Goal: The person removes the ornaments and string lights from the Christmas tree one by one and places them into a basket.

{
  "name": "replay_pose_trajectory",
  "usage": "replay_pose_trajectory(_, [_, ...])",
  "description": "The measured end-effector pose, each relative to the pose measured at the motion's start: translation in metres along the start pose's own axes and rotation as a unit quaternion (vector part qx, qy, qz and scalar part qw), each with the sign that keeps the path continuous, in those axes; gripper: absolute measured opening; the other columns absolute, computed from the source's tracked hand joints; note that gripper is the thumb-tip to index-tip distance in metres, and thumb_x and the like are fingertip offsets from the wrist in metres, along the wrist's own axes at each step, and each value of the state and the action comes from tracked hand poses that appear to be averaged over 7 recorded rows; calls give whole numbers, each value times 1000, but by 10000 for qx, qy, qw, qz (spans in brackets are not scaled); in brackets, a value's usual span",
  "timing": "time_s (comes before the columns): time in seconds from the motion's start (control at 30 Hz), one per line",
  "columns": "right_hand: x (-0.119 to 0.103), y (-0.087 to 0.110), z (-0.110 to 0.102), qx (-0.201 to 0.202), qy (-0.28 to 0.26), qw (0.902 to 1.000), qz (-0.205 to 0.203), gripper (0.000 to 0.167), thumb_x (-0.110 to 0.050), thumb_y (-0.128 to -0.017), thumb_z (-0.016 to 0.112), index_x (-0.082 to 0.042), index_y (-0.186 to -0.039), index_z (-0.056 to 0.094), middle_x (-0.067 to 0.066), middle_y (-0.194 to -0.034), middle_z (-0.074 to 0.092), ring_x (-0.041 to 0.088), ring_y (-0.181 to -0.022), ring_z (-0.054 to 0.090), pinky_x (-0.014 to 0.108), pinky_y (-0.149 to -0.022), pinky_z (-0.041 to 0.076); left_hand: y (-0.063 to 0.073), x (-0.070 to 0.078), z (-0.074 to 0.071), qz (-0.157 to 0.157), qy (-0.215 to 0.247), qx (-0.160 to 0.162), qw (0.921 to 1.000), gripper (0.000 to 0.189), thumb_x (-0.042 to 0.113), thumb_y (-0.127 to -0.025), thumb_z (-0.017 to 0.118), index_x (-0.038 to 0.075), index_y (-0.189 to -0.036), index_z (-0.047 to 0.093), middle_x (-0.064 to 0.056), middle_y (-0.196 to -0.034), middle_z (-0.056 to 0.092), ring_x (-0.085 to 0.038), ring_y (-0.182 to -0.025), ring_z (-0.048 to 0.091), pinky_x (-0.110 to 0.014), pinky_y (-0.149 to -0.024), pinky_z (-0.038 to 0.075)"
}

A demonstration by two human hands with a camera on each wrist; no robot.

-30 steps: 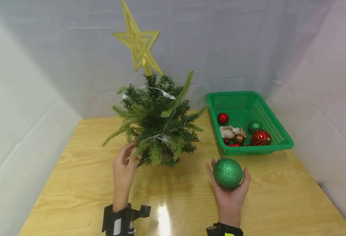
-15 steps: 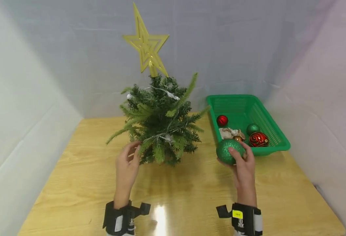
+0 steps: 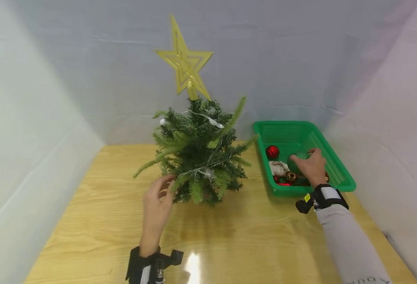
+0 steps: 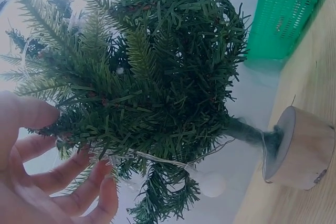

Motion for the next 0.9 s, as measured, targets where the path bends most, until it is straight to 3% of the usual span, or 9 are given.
replay_pose_trajectory(0.1, [7, -7, 6, -211, 146, 9996, 148, 81, -47, -91, 59, 10, -136, 23, 42, -121, 33, 46, -87, 47, 47, -61, 45, 1, 0, 0, 24, -2, 8, 10000, 21, 7, -97, 57, 1, -116, 65, -14, -111, 65, -26, -94, 64, -38, -76, 56])
replay_pose_trajectory(0.17, [9, -11, 10, -306, 144, 9992, 225, 82, -49, -91, 59, 9, -135, 20, 42, -121, 32, 43, -84, 46, 45, -60, 43, 2, 1, 0, 42, -7, -6, 10000, 21, 6, -97, 57, 1, -116, 65, -13, -110, 65, -25, -93, 64, -37, -76, 56])
replay_pose_trajectory(0.27, [10, -15, 16, -449, 109, 9987, 225, 85, -46, -92, 59, 11, -138, 16, 43, -124, 30, 49, -93, 44, 52, -69, 44, 3, 1, 0, 69, -14, -50, 10000, 21, 7, -97, 57, 2, -116, 65, -13, -110, 65, -25, -93, 64, -36, -75, 56])
replay_pose_trajectory(0.43, [19, -21, 25, -520, 231, 9977, 370, 83, -34, -93, 59, 16, -141, 12, 47, -134, 18, 60, -117, 29, 66, -88, 38, 4, 2, 1, 152, 0, -104, 9998, 21, 7, -98, 57, 3, -116, 65, -13, -110, 64, -25, -92, 64, -35, -75, 56])
replay_pose_trajectory(0.63, [31, -25, 30, -361, 285, 9975, 536, 79, -30, -94, 56, 14, -142, 11, 46, -138, 12, 62, -120, 24, 68, -92, 34, 2, 3, 1, 298, -30, -78, 9995, 21, 8, -98, 56, 3, -116, 65, -12, -110, 65, -24, -92, 64, -34, -74, 56])
replay_pose_trajectory(0.9, [24, -28, 46, -645, 787, 9947, 112, 71, -17, -94, 51, 19, -141, 12, 50, -135, 13, 64, -118, 26, 69, -92, 35, 1, 2, -2, 323, -27, -23, 9995, 21, 8, -97, 57, 3, -116, 65, -12, -110, 65, -24, -91, 65, -33, -73, 56])
Point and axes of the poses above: each hand's wrist, its own y-axis away from the middle knuckle, its own z-axis out of the palm, x = y × z, the point moved 10 cm from there along -y, towards the middle knuckle
